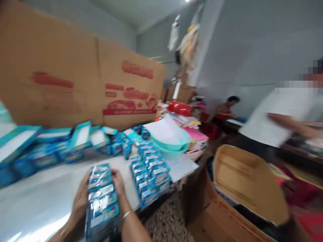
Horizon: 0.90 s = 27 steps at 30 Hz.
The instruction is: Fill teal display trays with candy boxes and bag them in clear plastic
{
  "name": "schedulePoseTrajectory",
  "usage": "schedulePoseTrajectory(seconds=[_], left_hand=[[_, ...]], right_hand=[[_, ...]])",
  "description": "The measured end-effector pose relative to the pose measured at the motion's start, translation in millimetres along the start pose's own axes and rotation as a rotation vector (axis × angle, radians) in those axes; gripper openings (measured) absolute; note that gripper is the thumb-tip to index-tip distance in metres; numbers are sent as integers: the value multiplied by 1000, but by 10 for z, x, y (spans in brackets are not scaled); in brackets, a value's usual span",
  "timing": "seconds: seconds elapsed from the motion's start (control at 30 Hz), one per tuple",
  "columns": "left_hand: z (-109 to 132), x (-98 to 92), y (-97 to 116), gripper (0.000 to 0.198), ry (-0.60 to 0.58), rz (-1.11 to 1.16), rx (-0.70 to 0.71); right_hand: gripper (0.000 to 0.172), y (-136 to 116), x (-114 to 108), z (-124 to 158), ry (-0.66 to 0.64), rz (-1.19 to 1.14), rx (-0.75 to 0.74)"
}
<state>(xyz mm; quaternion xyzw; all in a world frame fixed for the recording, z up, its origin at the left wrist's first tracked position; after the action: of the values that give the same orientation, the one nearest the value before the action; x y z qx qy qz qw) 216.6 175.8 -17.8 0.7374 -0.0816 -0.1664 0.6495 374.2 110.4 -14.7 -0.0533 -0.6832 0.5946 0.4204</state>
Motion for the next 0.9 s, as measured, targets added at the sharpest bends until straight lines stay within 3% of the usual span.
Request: schedulePoseTrajectory(seconds=[0.07,0.13,0.23,0.4,0.5,0.73,0.9], left_hand=[[54,-98,-17,56,84,42,60],[-22,-181,-108,57,133,108,12],[-231,-277,-201,62,202,228,-100],[-514,-121,-163,50,151,291,-182],[-551,-123,-169,42,192,294,-172],[-593,-141,-235,41,205,255,-176],[-621,-213,-178,45,208,206,-154]], right_hand=[[32,199,33,24,-101,-64,61],[38,267,74,-19,-164,-145,46],[46,265,123,-188,-157,-115,14],[36,264,294,-480,-190,79,-11],[35,331,295,-571,-179,98,-20],[36,508,269,-622,-199,129,37],[37,384,202,-594,-173,164,20]])
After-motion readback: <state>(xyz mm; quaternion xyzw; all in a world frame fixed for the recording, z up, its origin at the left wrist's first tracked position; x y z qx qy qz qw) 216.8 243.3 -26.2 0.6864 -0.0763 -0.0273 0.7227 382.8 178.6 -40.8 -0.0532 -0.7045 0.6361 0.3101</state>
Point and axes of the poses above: each hand's wrist, its own z-axis away from the middle knuckle, its own x-axis out of the palm, y = z × x, the point moved 10 cm from there along -z, towards the middle knuckle, and after that the axes turned 8 degrees about -z, right-handed, at the moved point
